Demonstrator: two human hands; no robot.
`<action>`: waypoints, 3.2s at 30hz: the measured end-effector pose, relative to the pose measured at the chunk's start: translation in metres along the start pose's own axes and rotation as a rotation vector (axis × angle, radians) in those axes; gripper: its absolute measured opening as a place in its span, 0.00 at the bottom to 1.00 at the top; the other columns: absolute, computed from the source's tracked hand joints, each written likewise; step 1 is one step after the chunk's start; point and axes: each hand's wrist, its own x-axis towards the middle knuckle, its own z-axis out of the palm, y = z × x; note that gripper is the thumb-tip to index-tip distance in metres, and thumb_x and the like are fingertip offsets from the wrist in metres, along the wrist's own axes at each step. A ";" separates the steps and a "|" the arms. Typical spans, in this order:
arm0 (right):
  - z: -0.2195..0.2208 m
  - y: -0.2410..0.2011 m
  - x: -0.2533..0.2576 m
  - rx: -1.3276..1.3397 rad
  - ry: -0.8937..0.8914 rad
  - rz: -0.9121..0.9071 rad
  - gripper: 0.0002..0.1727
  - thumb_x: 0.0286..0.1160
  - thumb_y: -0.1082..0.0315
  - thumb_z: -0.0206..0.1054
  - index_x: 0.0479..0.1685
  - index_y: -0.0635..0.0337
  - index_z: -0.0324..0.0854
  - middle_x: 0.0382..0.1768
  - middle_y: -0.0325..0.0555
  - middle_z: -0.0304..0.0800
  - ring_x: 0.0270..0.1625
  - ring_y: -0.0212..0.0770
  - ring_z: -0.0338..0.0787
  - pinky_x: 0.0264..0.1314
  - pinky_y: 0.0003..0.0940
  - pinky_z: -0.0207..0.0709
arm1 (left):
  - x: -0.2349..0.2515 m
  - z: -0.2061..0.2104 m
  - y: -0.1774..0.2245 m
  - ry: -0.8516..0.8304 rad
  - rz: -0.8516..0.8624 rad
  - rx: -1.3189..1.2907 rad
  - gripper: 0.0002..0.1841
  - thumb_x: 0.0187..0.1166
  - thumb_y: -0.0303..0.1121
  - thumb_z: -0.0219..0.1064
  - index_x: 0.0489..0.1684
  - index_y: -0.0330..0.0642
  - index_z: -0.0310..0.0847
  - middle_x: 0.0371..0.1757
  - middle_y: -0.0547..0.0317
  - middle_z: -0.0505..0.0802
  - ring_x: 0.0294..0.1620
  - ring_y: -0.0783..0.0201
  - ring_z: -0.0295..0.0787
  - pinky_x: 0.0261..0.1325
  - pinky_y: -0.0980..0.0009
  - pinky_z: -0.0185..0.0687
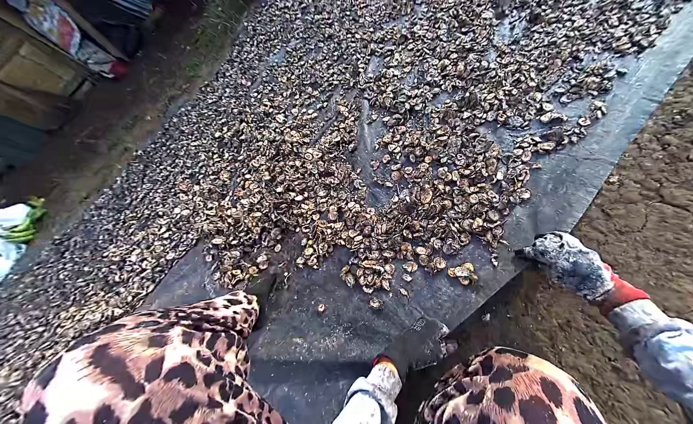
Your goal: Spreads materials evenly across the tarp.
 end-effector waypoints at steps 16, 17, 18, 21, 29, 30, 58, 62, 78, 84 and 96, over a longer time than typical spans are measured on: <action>0.093 -0.143 0.204 -0.129 0.004 0.182 0.61 0.48 0.22 0.73 0.94 0.23 0.52 0.96 0.61 0.38 0.95 0.73 0.37 0.85 0.85 0.29 | 0.097 -0.120 -0.094 0.706 -0.238 0.116 0.43 0.77 0.52 0.71 0.91 0.42 0.59 0.90 0.30 0.62 0.91 0.28 0.53 0.85 0.29 0.54; 0.104 -0.160 0.192 -0.100 -0.007 0.133 0.56 0.53 0.28 0.76 0.92 0.29 0.60 0.94 0.63 0.47 0.93 0.74 0.46 0.85 0.84 0.37 | 0.089 -0.106 -0.100 0.663 -0.239 0.107 0.42 0.78 0.49 0.70 0.91 0.41 0.59 0.91 0.31 0.62 0.91 0.31 0.53 0.87 0.31 0.51; 0.111 -0.180 0.176 -0.076 -0.080 0.094 0.49 0.60 0.39 0.77 0.89 0.35 0.65 0.91 0.65 0.56 0.90 0.74 0.54 0.83 0.82 0.44 | 0.077 -0.092 -0.106 0.643 -0.235 0.091 0.41 0.79 0.45 0.70 0.92 0.41 0.58 0.92 0.33 0.61 0.92 0.33 0.52 0.89 0.34 0.49; 0.117 -0.209 0.139 -0.025 -0.289 0.019 0.31 0.81 0.63 0.62 0.88 0.46 0.69 0.79 0.68 0.74 0.80 0.71 0.73 0.76 0.72 0.63 | 0.049 -0.080 -0.118 0.733 -0.129 -0.083 0.31 0.81 0.31 0.65 0.86 0.35 0.67 0.86 0.33 0.72 0.88 0.39 0.64 0.89 0.44 0.56; 0.022 -0.165 0.236 0.725 -0.032 0.419 0.33 0.83 0.56 0.68 0.86 0.50 0.66 0.71 0.56 0.84 0.64 0.51 0.89 0.66 0.53 0.81 | 0.072 -0.220 -0.078 1.207 0.185 -0.147 0.37 0.73 0.37 0.75 0.87 0.50 0.68 0.75 0.38 0.84 0.72 0.35 0.83 0.71 0.33 0.75; 0.010 -0.157 0.239 0.718 -0.038 0.356 0.38 0.83 0.64 0.67 0.92 0.46 0.57 0.79 0.53 0.77 0.70 0.47 0.85 0.70 0.49 0.79 | 0.085 -0.233 -0.071 1.099 0.134 -0.089 0.41 0.73 0.39 0.75 0.91 0.50 0.62 0.85 0.36 0.73 0.82 0.33 0.71 0.78 0.32 0.67; 0.137 -0.207 0.033 -0.217 -0.266 0.008 0.45 0.55 0.42 0.78 0.84 0.29 0.73 0.90 0.64 0.59 0.87 0.76 0.62 0.79 0.81 0.56 | 0.021 -0.027 -0.171 0.240 0.315 0.421 0.38 0.79 0.39 0.71 0.92 0.51 0.61 0.95 0.42 0.58 0.93 0.30 0.47 0.85 0.29 0.50; 0.121 -0.228 0.050 0.033 -0.270 0.080 0.27 0.75 0.61 0.67 0.77 0.41 0.82 0.69 0.57 0.88 0.70 0.61 0.87 0.68 0.65 0.79 | 0.021 -0.061 -0.196 0.245 0.400 0.102 0.27 0.83 0.31 0.64 0.84 0.42 0.72 0.86 0.42 0.74 0.89 0.46 0.65 0.90 0.47 0.56; 0.156 -0.292 0.094 -0.198 -0.572 -0.108 0.37 0.78 0.63 0.65 0.91 0.40 0.64 0.87 0.75 0.59 0.88 0.85 0.53 0.83 0.84 0.43 | -0.012 -0.272 -0.308 0.340 0.393 0.939 0.55 0.61 0.47 0.85 0.95 0.67 0.53 0.96 0.43 0.52 0.95 0.33 0.43 0.89 0.32 0.42; 0.118 -0.333 0.115 -0.077 -0.427 0.334 0.22 0.83 0.56 0.63 0.73 0.48 0.85 0.65 0.55 0.91 0.67 0.60 0.90 0.68 0.68 0.78 | 0.040 -0.288 -0.377 0.163 0.725 0.725 0.40 0.74 0.51 0.75 0.90 0.63 0.65 0.94 0.51 0.63 0.91 0.35 0.58 0.83 0.32 0.59; 0.167 -0.396 0.542 -0.106 -0.076 0.568 0.57 0.64 0.21 0.62 0.96 0.20 0.37 0.95 0.68 0.35 0.89 0.82 0.52 0.77 0.86 0.53 | 0.130 -0.602 -0.477 0.986 -0.066 0.062 0.37 0.82 0.58 0.60 0.86 0.44 0.68 0.88 0.27 0.65 0.90 0.23 0.50 0.79 0.16 0.43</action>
